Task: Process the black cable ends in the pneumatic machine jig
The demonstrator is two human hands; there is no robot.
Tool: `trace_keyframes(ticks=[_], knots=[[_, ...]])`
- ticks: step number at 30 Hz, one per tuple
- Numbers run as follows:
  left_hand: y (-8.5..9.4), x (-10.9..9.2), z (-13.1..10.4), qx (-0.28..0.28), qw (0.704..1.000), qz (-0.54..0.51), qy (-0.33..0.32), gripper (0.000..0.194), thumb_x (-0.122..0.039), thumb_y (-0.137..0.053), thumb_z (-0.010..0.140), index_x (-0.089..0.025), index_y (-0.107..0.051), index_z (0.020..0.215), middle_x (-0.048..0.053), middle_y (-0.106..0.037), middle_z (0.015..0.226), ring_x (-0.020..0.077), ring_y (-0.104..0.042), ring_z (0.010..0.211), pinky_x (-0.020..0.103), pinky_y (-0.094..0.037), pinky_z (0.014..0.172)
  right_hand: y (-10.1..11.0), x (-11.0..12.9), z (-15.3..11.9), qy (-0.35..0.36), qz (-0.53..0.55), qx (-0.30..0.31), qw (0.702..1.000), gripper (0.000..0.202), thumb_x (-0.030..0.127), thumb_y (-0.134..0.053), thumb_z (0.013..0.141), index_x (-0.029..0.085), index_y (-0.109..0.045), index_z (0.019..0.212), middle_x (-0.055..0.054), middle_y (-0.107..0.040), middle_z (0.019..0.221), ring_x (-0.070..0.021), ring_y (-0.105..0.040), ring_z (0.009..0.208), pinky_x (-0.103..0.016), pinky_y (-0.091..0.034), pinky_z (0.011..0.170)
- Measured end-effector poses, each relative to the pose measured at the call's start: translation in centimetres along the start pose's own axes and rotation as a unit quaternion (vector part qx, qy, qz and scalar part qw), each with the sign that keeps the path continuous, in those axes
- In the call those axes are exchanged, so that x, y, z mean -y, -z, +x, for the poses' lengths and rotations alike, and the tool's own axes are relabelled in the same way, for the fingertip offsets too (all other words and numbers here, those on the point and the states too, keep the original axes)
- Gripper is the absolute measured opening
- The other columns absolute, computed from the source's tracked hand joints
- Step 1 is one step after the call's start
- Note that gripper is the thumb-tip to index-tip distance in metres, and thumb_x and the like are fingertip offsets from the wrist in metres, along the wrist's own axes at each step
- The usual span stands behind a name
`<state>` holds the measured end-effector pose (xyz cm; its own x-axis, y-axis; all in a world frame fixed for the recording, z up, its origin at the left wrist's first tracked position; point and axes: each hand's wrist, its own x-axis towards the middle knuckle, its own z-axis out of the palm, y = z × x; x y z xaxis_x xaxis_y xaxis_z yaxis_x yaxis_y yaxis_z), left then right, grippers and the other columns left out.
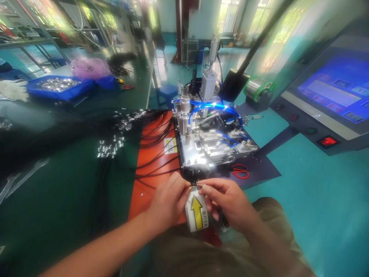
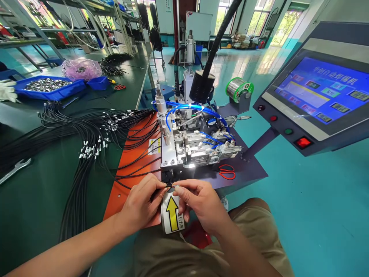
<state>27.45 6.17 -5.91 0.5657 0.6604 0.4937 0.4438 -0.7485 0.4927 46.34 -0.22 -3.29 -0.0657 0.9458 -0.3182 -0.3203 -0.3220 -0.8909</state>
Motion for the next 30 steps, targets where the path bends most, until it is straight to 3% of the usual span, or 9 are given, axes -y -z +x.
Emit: trace_keyframes(ticks=[6, 30], knots=[[0.01, -0.04, 0.08, -0.002, 1.000, -0.003, -0.006, 0.005, -0.018, -0.054, 0.094, -0.018, -0.056, 0.089, 0.000, -0.051, 0.078, 0.0127, -0.050, 0.070, 0.024, -0.038, 0.058, 0.20, -0.64, 0.31, 0.003, 0.031, 0.000, 1.000, 0.032, 0.035, -0.076, 0.084, 0.009, -0.073, 0.102, -0.001, -0.060, 0.059, -0.0088, -0.052, 0.048, -0.016, -0.043, 0.038], [-0.04, 0.08, -0.05, 0.021, 1.000, 0.006, 0.012, 0.008, -0.023, -0.054, 0.095, -0.018, -0.059, 0.090, 0.001, -0.052, 0.077, 0.0129, -0.051, 0.068, 0.024, -0.038, 0.057, 0.40, -0.77, 0.36, 0.033, -0.010, 0.010, 0.999, 0.031, 0.030, -0.077, 0.081, 0.012, -0.070, 0.105, 0.001, -0.064, 0.059, -0.0094, -0.054, 0.044, -0.018, -0.045, 0.039]])
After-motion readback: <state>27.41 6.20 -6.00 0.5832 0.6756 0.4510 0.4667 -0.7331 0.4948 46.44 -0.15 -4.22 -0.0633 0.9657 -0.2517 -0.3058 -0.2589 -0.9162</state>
